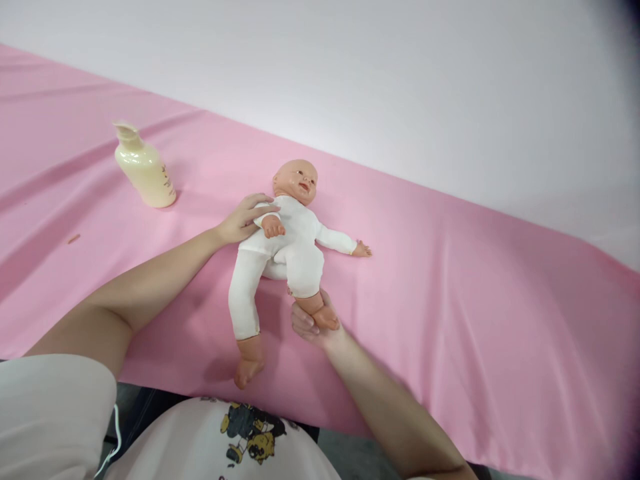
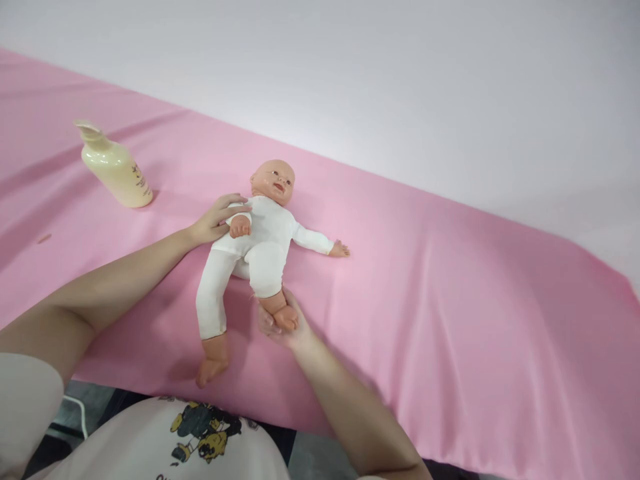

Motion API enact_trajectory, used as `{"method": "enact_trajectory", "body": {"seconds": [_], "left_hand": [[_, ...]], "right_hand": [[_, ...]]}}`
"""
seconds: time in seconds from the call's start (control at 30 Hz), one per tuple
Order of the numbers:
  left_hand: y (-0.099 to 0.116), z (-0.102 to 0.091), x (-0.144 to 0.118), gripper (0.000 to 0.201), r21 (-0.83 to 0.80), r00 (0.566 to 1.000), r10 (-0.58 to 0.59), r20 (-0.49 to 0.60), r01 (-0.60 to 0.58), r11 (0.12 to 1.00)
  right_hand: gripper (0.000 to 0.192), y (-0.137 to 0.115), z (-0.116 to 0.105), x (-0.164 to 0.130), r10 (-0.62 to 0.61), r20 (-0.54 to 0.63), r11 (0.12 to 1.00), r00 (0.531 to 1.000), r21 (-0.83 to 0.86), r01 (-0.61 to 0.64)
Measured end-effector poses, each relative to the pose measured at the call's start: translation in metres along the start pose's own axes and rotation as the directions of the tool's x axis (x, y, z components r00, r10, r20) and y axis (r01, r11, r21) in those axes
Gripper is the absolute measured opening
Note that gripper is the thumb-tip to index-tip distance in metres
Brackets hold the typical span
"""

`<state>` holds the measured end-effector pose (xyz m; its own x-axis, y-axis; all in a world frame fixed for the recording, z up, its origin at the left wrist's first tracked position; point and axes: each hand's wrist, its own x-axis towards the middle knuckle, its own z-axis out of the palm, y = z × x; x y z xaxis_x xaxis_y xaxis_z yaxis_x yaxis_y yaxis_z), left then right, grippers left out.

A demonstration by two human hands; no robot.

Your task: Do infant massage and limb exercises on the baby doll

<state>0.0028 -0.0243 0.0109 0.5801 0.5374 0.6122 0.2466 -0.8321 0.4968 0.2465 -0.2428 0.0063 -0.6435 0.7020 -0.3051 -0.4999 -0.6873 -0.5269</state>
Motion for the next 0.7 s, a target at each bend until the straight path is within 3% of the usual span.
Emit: {"method": "enact_trajectory", "body": {"seconds": [0.2, 0.33, 0.47, 0.63, 0.7], "left_hand": [[-0.002, 0.001, 0.002, 0.062, -0.116, 0.985, -0.121, -0.125, 0.106, 0.987], [-0.013, 0.004, 0.002, 0.068, -0.26, 0.933, -0.281, -0.223, 0.221, 0.94], [-0.028, 0.008, 0.001, 0.07, -0.373, 0.876, -0.377, -0.3, 0.256, 0.892], [-0.034, 0.009, 0.001, 0.066, -0.455, 0.804, -0.474, -0.36, 0.292, 0.841], [-0.035, 0.008, 0.001, 0.066, -0.47, 0.784, -0.5, -0.369, 0.307, 0.828]], "right_hand": [[0.071, 0.005, 0.008, -0.012, 0.033, 0.046, 0.98, 0.998, -0.196, -0.023], [0.067, 0.011, 0.01, -0.017, 0.002, 0.224, 0.984, 0.975, -0.176, 0.038], [0.063, 0.014, 0.011, -0.021, -0.023, 0.364, 0.985, 0.931, -0.152, 0.084], [0.052, 0.002, 0.023, -0.017, -0.002, 0.15, 0.963, 0.989, -0.267, 0.042], [0.043, -0.005, 0.027, -0.012, 0.016, 0.14, 0.966, 0.99, -0.258, 0.021]]}}
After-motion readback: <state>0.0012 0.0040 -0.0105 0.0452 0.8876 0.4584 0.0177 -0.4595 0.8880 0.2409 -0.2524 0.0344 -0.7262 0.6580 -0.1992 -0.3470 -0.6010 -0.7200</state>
